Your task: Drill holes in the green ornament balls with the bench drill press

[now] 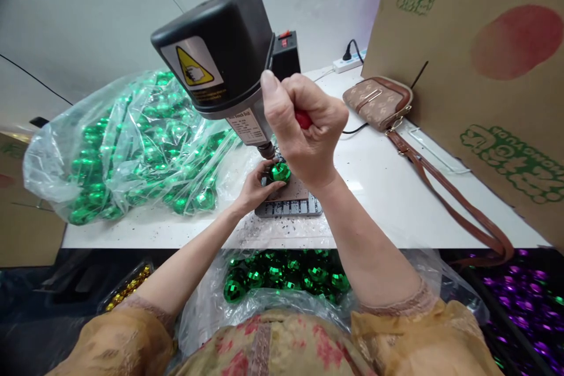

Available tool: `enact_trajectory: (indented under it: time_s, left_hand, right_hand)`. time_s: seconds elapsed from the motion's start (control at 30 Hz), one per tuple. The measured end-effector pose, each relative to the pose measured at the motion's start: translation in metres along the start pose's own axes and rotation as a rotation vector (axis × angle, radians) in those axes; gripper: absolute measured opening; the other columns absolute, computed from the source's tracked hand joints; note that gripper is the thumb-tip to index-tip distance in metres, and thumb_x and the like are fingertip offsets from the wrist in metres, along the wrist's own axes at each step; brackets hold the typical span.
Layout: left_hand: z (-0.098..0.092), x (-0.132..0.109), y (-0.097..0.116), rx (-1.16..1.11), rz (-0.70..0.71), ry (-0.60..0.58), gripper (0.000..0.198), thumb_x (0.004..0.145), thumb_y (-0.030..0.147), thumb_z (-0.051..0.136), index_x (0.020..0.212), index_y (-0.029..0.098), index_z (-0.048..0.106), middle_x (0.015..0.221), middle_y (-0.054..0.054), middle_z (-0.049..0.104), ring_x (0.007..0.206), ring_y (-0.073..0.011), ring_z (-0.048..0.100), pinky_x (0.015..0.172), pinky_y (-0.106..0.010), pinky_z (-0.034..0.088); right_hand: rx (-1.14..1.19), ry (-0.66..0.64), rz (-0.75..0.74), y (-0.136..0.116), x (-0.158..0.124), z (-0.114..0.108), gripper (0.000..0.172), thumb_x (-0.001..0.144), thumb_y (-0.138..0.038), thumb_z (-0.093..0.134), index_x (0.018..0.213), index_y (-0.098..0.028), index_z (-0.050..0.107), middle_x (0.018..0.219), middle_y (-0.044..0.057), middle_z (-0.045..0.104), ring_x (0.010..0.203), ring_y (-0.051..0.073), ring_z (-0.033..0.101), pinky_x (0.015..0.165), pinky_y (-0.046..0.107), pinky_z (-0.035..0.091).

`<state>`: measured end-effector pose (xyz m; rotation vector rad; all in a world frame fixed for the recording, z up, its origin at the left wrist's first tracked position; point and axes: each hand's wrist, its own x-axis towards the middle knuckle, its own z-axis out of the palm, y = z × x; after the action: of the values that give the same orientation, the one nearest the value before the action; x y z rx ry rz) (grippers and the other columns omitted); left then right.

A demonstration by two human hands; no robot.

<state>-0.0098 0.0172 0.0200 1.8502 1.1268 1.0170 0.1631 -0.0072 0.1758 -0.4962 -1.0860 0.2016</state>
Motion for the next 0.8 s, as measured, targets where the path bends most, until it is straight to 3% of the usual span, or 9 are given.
enact_trajectory:
  time_s: [0.27, 0.4, 0.53, 0.63, 0.8]
  left_hand:
    - [0.012, -0.002, 0.006, 0.021, -0.003, 0.051, 0.055, 0.080, 0.036, 0.083, 0.126, 0.020, 0.058, 0.115, -0.009, 0.071, 0.106, -0.0252, 0.068, 0.094, -0.039, 0.055]
    - [0.011, -0.005, 0.005, -0.009, 0.038, 0.024, 0.056, 0.080, 0.037, 0.083, 0.126, 0.020, 0.057, 0.117, -0.009, 0.070, 0.111, -0.0265, 0.067, 0.098, -0.041, 0.054]
    - [0.011, -0.010, 0.004, -0.017, 0.059, 0.000, 0.057, 0.080, 0.039, 0.082, 0.127, 0.021, 0.055, 0.123, -0.010, 0.068, 0.117, -0.0278, 0.065, 0.102, -0.043, 0.053]
    - [0.012, -0.014, 0.003, -0.004, 0.063, -0.007, 0.059, 0.082, 0.044, 0.080, 0.130, 0.021, 0.053, 0.126, -0.010, 0.067, 0.119, -0.0280, 0.064, 0.104, -0.044, 0.053]
    - [0.016, -0.016, 0.002, -0.055, 0.018, 0.040, 0.056, 0.086, 0.054, 0.076, 0.126, 0.021, 0.056, 0.119, -0.009, 0.069, 0.114, -0.0265, 0.067, 0.101, -0.043, 0.055]
  right_hand:
    - [0.005, 0.007, -0.009, -0.002, 0.002, 0.001, 0.057, 0.094, -0.047, 0.063, 0.054, -0.021, 0.033, 0.048, -0.006, 0.033, 0.043, 0.007, 0.032, 0.048, 0.031, 0.028]
    - [-0.005, -0.017, 0.032, -0.003, 0.017, 0.008, 0.061, 0.091, -0.062, 0.060, 0.054, -0.022, 0.032, 0.050, -0.006, 0.029, 0.043, 0.006, 0.030, 0.048, 0.028, 0.027]
    - [0.056, -0.031, 0.082, 0.001, 0.035, 0.016, 0.066, 0.078, -0.074, 0.064, 0.054, -0.024, 0.028, 0.049, -0.005, 0.027, 0.044, 0.009, 0.024, 0.044, 0.032, 0.023]
    - [0.070, -0.052, 0.100, 0.005, 0.041, 0.017, 0.065, 0.074, -0.073, 0.067, 0.053, -0.025, 0.029, 0.049, -0.005, 0.028, 0.045, 0.011, 0.023, 0.043, 0.034, 0.022]
    - [0.087, -0.076, 0.086, 0.007, 0.041, 0.014, 0.061, 0.080, -0.063, 0.069, 0.054, -0.024, 0.030, 0.047, -0.006, 0.029, 0.041, 0.010, 0.023, 0.041, 0.034, 0.022]
